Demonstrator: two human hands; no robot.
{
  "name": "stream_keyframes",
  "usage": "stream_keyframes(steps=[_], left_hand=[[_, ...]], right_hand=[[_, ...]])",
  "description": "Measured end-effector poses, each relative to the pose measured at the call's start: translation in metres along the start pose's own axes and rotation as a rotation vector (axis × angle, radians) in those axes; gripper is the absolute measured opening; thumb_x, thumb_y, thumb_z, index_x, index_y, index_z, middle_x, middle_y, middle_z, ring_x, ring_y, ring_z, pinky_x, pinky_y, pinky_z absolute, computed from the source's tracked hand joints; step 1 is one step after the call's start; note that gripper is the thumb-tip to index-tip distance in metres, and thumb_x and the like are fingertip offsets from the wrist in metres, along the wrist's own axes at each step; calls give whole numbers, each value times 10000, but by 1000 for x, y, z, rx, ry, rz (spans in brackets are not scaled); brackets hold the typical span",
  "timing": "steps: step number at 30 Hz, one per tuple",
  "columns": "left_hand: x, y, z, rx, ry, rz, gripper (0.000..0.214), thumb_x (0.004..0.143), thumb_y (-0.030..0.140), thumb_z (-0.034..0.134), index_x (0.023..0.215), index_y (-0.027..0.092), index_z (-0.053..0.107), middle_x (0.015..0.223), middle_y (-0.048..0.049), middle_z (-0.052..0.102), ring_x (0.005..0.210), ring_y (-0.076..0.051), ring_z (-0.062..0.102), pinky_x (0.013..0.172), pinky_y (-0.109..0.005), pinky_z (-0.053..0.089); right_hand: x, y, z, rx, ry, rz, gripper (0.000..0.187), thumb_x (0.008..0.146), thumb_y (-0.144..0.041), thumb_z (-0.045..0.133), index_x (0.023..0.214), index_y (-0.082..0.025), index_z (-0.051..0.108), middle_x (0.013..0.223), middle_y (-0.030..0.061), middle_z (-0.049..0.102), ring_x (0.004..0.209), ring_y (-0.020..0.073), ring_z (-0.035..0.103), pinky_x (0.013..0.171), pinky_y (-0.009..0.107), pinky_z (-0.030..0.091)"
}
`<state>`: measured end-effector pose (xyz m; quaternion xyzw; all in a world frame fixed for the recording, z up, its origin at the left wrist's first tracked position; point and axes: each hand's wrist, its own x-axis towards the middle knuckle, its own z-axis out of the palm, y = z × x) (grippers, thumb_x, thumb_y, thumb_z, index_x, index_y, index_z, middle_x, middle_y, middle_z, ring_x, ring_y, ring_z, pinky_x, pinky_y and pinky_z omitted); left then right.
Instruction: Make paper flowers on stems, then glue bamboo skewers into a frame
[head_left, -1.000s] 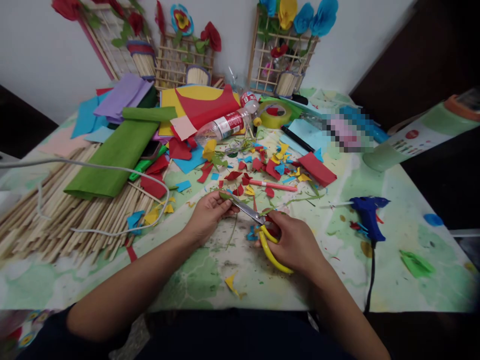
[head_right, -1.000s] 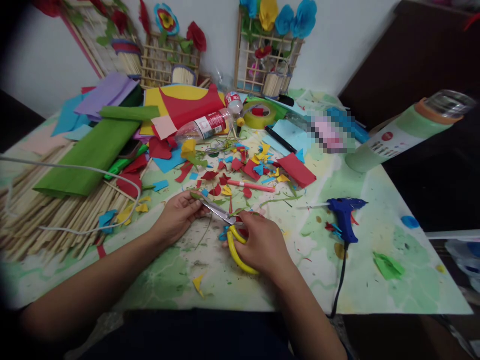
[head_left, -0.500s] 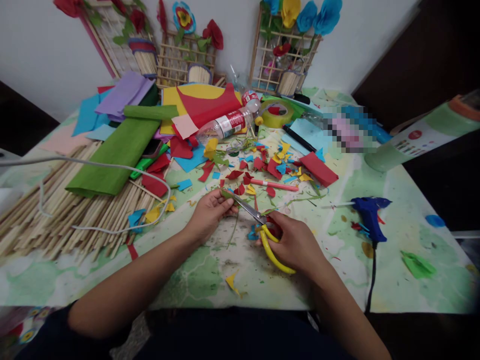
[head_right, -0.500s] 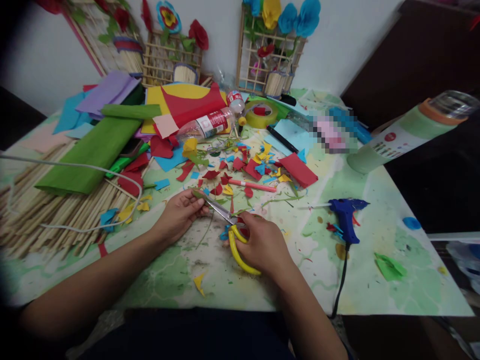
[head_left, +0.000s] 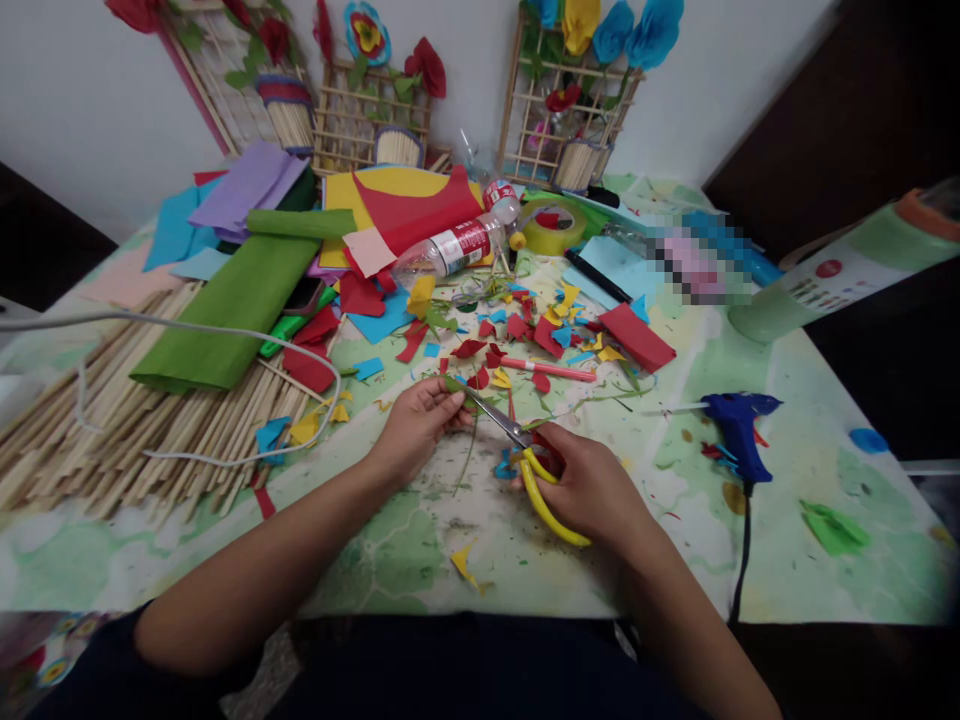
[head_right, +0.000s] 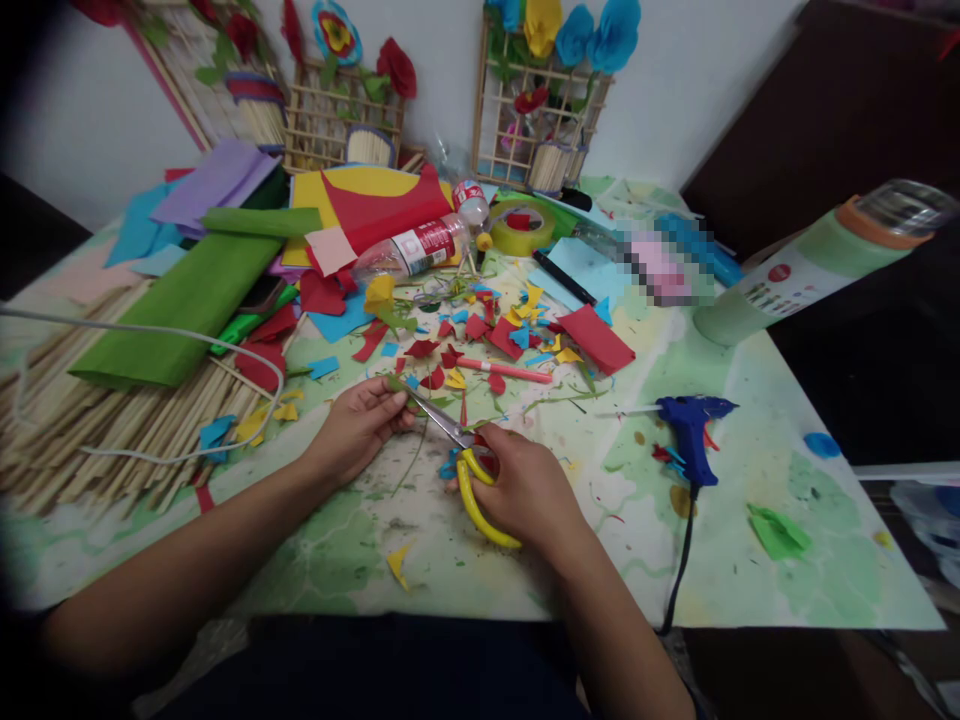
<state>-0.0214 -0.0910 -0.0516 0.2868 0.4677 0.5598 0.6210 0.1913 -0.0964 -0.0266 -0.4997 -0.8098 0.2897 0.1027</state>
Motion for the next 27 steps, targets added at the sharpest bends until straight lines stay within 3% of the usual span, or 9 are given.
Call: stream_keyframes(steps=[18, 27], left_hand=[[0, -2, -5, 95, -108, 17, 156, 704, 263, 694, 751, 140, 611, 595, 7, 614, 543, -91, 566, 537, -203, 439], [-1, 1, -2, 87, -102, 8, 163, 696, 260, 702, 738, 134, 608, 605, 11, 616, 535, -85, 566, 535, -196, 431]], right_hand=[[0, -3, -2, -92, 46, -9, 342, 735, -469, 595, 972, -225, 554, 746, 20, 616, 600, 151, 516, 530, 232, 290], [0, -1, -1, -64, 13, -9, 283, 752, -426, 584, 951, -227, 554, 754, 15, 617, 593, 143, 512, 522, 224, 284]])
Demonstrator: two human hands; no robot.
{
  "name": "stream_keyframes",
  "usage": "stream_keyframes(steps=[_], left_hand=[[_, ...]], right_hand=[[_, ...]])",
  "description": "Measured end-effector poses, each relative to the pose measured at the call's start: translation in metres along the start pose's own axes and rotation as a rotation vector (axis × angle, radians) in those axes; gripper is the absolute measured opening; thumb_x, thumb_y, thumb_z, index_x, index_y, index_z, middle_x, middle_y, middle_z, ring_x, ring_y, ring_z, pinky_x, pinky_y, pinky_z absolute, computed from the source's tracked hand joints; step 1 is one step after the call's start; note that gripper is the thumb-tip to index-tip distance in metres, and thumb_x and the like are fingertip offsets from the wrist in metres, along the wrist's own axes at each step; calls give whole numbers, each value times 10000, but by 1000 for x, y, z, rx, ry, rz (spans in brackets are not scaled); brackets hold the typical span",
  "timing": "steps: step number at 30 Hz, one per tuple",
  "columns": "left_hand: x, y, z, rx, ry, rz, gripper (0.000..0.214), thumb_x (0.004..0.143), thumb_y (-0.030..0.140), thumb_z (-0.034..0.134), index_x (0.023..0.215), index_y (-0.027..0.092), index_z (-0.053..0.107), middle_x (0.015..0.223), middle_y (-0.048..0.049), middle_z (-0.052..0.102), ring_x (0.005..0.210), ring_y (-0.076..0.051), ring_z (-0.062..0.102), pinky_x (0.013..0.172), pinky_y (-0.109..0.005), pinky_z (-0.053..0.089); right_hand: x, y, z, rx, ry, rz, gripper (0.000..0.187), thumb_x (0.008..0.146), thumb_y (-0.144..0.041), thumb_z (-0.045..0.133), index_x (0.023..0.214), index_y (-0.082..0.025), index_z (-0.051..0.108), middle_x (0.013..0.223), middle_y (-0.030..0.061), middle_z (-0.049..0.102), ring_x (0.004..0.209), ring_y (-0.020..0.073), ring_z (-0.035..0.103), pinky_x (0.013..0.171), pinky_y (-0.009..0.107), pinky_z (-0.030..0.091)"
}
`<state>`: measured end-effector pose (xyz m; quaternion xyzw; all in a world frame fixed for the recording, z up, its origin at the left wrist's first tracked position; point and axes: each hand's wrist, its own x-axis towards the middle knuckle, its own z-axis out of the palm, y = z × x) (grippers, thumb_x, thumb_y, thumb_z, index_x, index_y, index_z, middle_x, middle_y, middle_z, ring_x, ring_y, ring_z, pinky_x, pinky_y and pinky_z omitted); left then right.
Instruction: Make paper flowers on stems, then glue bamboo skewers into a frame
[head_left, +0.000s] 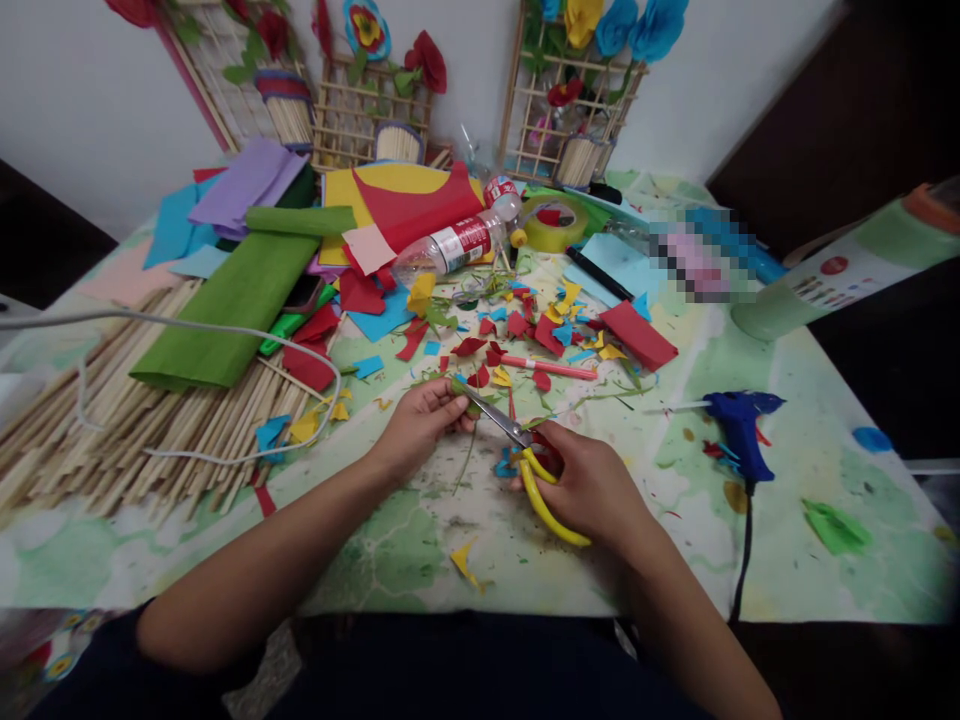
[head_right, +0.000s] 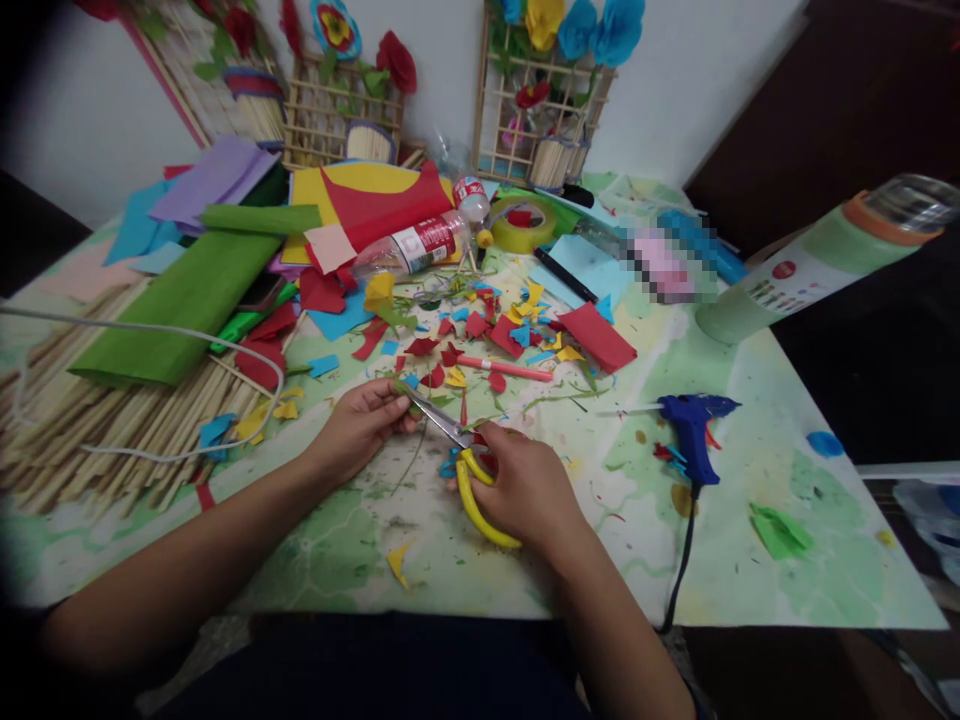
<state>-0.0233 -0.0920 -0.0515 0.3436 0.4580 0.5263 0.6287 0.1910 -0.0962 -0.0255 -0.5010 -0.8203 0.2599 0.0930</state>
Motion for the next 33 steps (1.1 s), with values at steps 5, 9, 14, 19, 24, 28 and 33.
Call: stream_keyframes(steps=[5, 9, 14, 19, 24, 28, 33], left_hand=[[-1, 0, 0, -4, -3, 19, 159, 718, 272, 686, 736, 136, 605, 623, 3, 624, 543, -88, 570, 546, -204, 444], [-1, -1, 0, -37, 0, 23, 164, 727, 279, 678, 723, 140, 592, 613, 9, 612, 540, -87, 573, 561, -208, 459], [0, -1, 0, -44, 12, 23, 178, 709, 280, 690, 720, 137, 586, 630, 10, 607, 545, -92, 576, 569, -220, 472], [0, -2, -2, -26, 20, 26, 183, 707, 287, 692, 724, 140, 585, 650, 8, 615, 558, -97, 584, 578, -221, 469], [0, -6, -6, 66, 2, 19, 186, 713, 311, 687, 738, 151, 597, 629, 11, 606, 567, -107, 583, 576, -220, 455], [0, -7, -7, 90, -11, 17, 196, 713, 328, 685, 736, 153, 599, 620, 6, 608, 568, -113, 579, 581, -227, 452], [0, -6, -6, 89, -11, 22, 183, 725, 322, 674, 729, 156, 597, 621, 3, 607, 565, -110, 573, 578, -223, 451]], right_hand=[[0, 0, 0, 26, -8, 6, 283, 758, -431, 580, 955, -229, 561, 710, 5, 611, 576, 142, 509, 516, 226, 282], [0, -1, 0, 28, -5, 2, 271, 762, -440, 574, 932, -228, 562, 703, 3, 609, 572, 141, 508, 517, 225, 280], [0, 0, 1, 23, -13, 8, 294, 760, -441, 580, 964, -228, 570, 692, 5, 607, 583, 148, 523, 522, 227, 278], [0, -1, 1, 13, -17, 10, 311, 756, -465, 581, 961, -232, 562, 692, 2, 610, 587, 152, 530, 523, 228, 277], [0, -1, 1, -21, -2, 0, 282, 749, -430, 584, 949, -234, 554, 702, 2, 615, 584, 151, 528, 515, 227, 272], [0, -1, 1, -27, -1, -5, 271, 752, -404, 580, 961, -232, 557, 723, 10, 620, 584, 149, 525, 515, 226, 278], [0, 0, 1, -10, -9, -13, 290, 764, -442, 570, 964, -232, 556, 709, 6, 615, 574, 146, 517, 511, 226, 283]])
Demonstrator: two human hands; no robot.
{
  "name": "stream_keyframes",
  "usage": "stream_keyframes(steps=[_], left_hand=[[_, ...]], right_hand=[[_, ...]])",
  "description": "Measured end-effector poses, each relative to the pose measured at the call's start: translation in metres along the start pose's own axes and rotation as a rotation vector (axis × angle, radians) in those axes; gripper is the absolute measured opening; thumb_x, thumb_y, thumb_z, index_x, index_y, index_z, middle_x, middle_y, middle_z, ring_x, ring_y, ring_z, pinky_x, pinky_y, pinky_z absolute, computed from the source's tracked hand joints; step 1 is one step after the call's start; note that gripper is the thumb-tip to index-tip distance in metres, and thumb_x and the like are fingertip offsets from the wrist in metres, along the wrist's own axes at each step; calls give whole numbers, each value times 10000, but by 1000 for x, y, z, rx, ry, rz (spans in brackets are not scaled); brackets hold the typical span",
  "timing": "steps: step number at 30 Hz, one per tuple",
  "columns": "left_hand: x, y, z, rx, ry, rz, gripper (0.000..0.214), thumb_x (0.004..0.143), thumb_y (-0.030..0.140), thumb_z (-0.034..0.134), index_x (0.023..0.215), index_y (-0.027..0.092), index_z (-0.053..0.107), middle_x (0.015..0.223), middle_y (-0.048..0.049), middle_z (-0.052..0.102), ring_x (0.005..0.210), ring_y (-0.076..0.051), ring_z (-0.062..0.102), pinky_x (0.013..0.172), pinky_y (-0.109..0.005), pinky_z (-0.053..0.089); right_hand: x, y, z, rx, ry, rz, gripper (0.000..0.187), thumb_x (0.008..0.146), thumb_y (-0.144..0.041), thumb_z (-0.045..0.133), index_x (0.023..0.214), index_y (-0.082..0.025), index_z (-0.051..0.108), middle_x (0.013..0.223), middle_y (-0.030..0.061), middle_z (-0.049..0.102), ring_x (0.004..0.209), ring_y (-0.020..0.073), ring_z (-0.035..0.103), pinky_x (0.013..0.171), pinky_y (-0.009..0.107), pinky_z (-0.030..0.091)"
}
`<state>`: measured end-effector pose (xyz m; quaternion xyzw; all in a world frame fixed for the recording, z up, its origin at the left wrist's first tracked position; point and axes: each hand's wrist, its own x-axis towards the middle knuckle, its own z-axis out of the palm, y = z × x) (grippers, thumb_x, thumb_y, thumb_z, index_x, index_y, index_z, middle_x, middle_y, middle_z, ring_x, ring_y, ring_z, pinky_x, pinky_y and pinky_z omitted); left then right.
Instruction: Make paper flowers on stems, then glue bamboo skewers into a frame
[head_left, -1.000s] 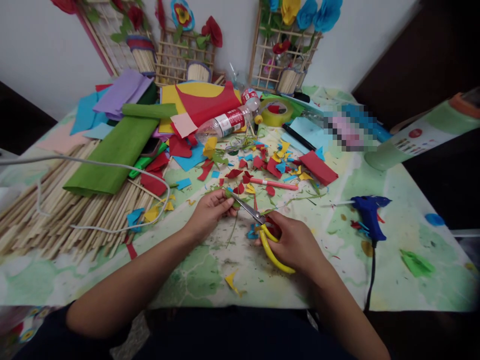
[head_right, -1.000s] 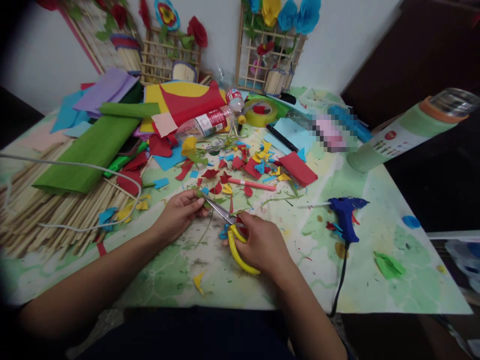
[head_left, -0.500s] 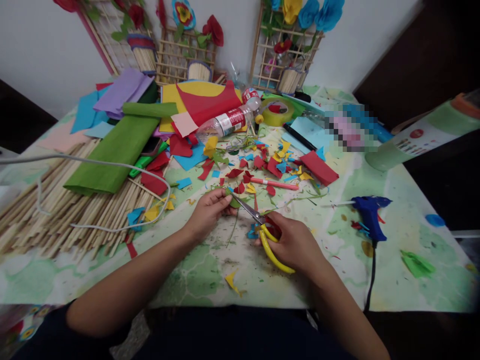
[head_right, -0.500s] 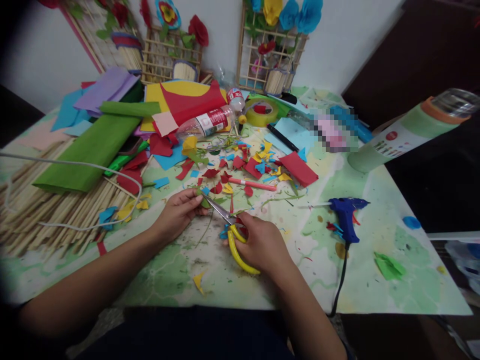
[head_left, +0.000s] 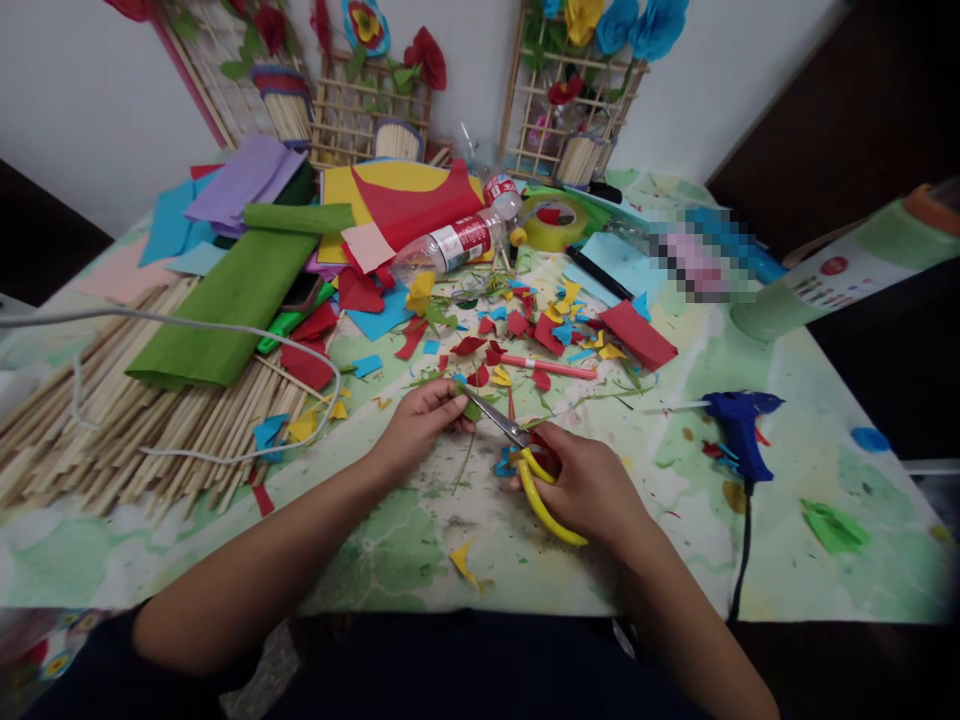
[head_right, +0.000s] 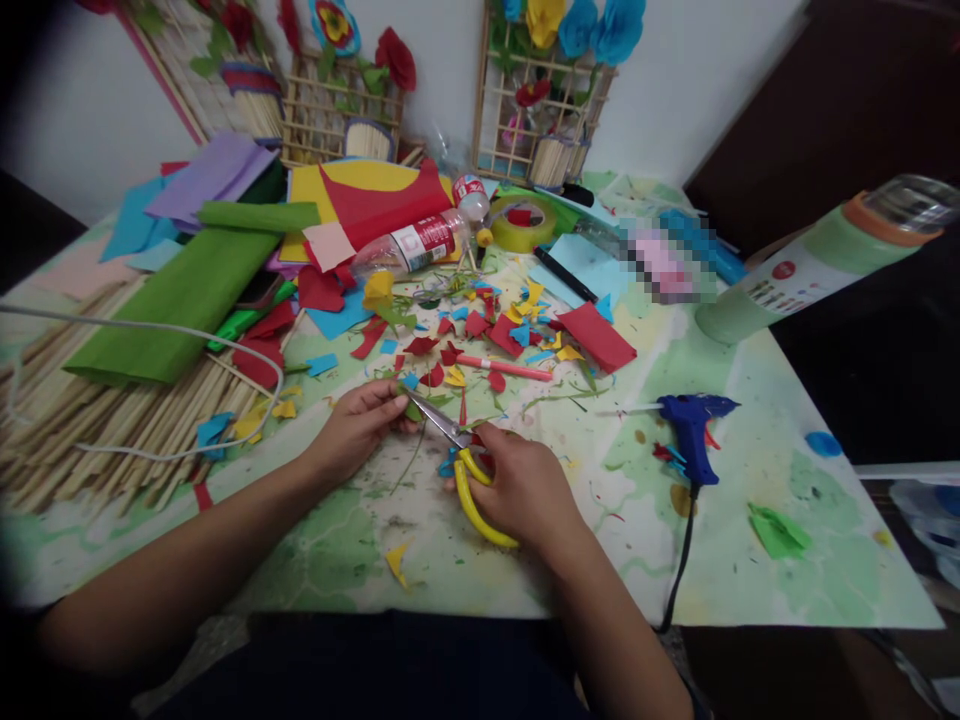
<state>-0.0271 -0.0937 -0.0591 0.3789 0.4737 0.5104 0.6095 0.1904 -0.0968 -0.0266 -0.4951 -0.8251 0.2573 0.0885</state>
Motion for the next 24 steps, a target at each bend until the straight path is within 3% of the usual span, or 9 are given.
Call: stream_keyframes(steps=[16, 24], left_hand=[[0, 3, 2, -73, -14, 28, 178, 767, 296, 633, 690, 138, 606, 669, -22, 636, 615, -110, 572, 601, -229, 472], [0, 1, 0, -66, -33, 24, 159, 765, 276, 623, 695, 137, 590, 659, -16, 626, 619, -120, 568, 613, -242, 456]], right_hand=[[0, -1, -1, 4, -7, 4, 352, 765, -505, 570, 983, -229, 557, 669, -1, 599, 580, 152, 528, 519, 230, 277], [-1, 0, -2, -55, -5, -3, 311, 761, -439, 572, 991, -232, 543, 689, -8, 618, 592, 154, 546, 513, 233, 249]])
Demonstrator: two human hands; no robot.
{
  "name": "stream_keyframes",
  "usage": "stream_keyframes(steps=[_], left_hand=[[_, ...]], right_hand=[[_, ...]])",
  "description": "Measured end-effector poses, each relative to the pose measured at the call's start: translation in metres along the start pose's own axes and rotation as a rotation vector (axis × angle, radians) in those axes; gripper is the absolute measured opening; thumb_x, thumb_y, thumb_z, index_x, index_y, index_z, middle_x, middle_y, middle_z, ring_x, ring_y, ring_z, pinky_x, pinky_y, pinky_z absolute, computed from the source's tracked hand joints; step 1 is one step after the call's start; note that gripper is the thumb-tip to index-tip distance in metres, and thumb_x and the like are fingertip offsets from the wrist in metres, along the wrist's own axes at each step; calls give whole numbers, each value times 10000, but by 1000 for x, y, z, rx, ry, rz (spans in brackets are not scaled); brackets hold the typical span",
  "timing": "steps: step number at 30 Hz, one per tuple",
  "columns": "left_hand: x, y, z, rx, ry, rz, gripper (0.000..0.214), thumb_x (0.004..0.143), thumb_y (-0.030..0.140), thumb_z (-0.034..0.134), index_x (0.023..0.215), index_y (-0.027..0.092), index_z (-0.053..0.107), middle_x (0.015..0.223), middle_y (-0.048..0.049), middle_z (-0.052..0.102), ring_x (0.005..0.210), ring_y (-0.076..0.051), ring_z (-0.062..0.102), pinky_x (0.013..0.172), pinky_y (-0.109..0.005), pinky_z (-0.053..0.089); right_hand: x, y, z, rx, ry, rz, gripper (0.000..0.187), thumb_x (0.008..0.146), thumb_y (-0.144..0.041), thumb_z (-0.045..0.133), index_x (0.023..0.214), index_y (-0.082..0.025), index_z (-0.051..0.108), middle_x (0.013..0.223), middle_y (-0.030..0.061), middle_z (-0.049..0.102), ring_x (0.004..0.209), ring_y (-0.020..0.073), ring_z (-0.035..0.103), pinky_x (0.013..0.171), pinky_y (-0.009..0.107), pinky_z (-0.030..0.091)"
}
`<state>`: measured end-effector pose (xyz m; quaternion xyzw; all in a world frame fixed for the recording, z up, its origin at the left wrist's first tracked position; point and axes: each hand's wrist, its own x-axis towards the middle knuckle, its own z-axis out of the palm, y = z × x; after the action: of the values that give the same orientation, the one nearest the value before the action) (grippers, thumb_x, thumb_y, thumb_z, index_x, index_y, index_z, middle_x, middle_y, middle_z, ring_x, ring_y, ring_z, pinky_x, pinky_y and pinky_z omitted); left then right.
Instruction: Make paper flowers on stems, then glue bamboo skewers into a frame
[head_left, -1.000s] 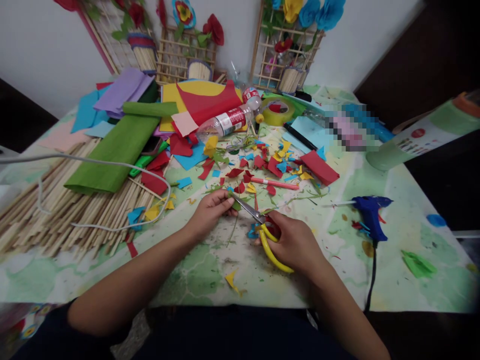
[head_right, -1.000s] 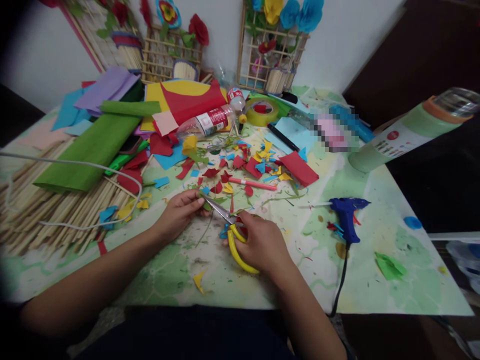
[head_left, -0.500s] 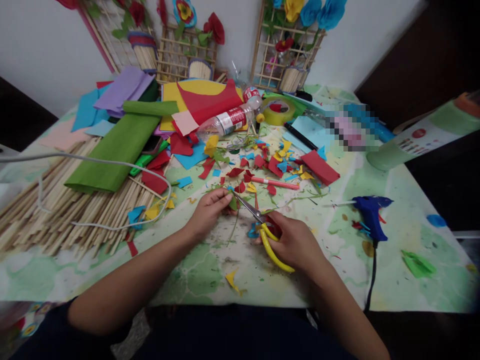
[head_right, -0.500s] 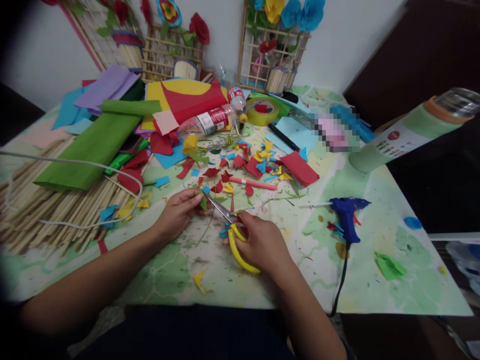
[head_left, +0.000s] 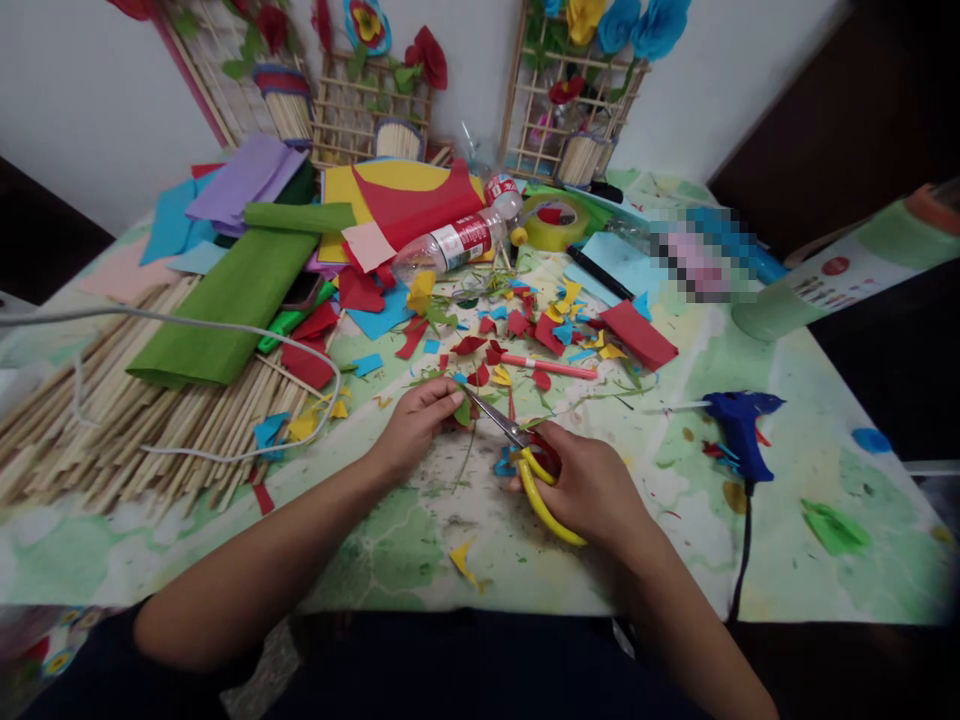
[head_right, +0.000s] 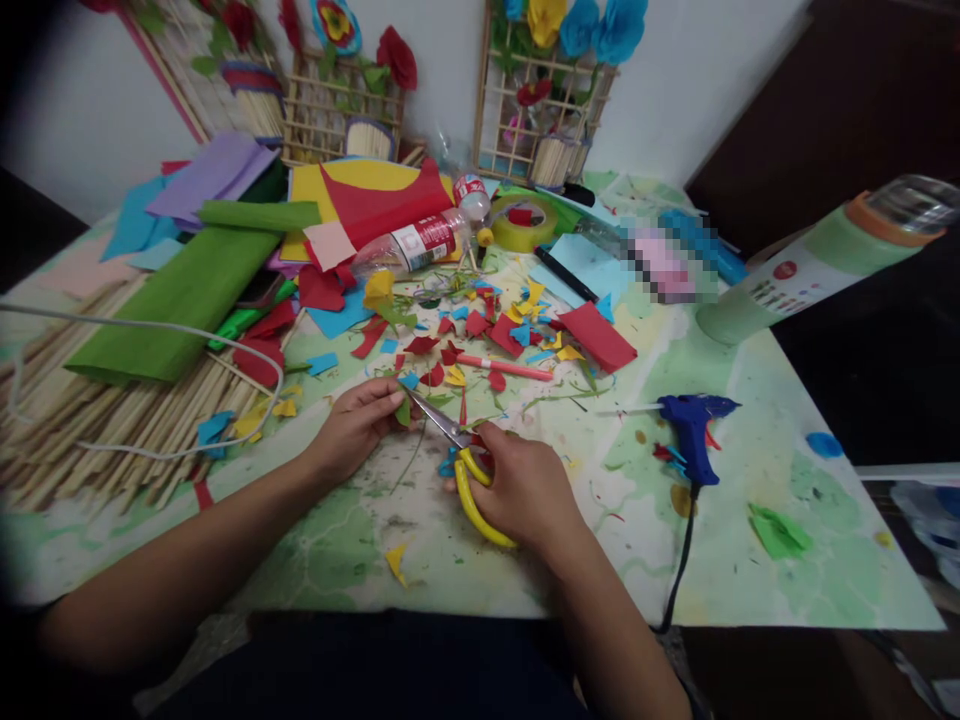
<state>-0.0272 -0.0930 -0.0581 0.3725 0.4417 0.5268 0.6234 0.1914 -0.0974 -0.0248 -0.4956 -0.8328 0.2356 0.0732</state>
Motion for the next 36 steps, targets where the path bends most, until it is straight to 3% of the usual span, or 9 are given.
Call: stream_keyframes(steps=[19, 28, 36], left_hand=[[-1, 0, -1, 82, -39, -1, 178, 792, 292, 591, 704, 138, 600, 693, -26, 628, 637, -123, 554, 621, -245, 431], [0, -6, -1, 116, 102, -17, 171, 739, 322, 657, 756, 156, 623, 657, 13, 588, 581, -84, 531, 565, -201, 419], [1, 1, 10, 216, 145, -25, 205, 678, 293, 702, 809, 162, 614, 690, 32, 580, 578, -79, 551, 589, -212, 449]], right_hand=[[1, 3, 3, 18, 14, -24, 249, 778, -421, 546, 951, -242, 547, 673, -7, 611, 563, 147, 522, 511, 224, 261], [0, 6, -2, 154, 235, 176, 303, 724, -392, 590, 970, -231, 517, 582, -44, 507, 510, 136, 464, 503, 226, 302], [-5, 15, -2, 424, 309, 121, 306, 759, -369, 527, 1017, -223, 453, 631, -44, 488, 539, 133, 450, 501, 227, 315]])
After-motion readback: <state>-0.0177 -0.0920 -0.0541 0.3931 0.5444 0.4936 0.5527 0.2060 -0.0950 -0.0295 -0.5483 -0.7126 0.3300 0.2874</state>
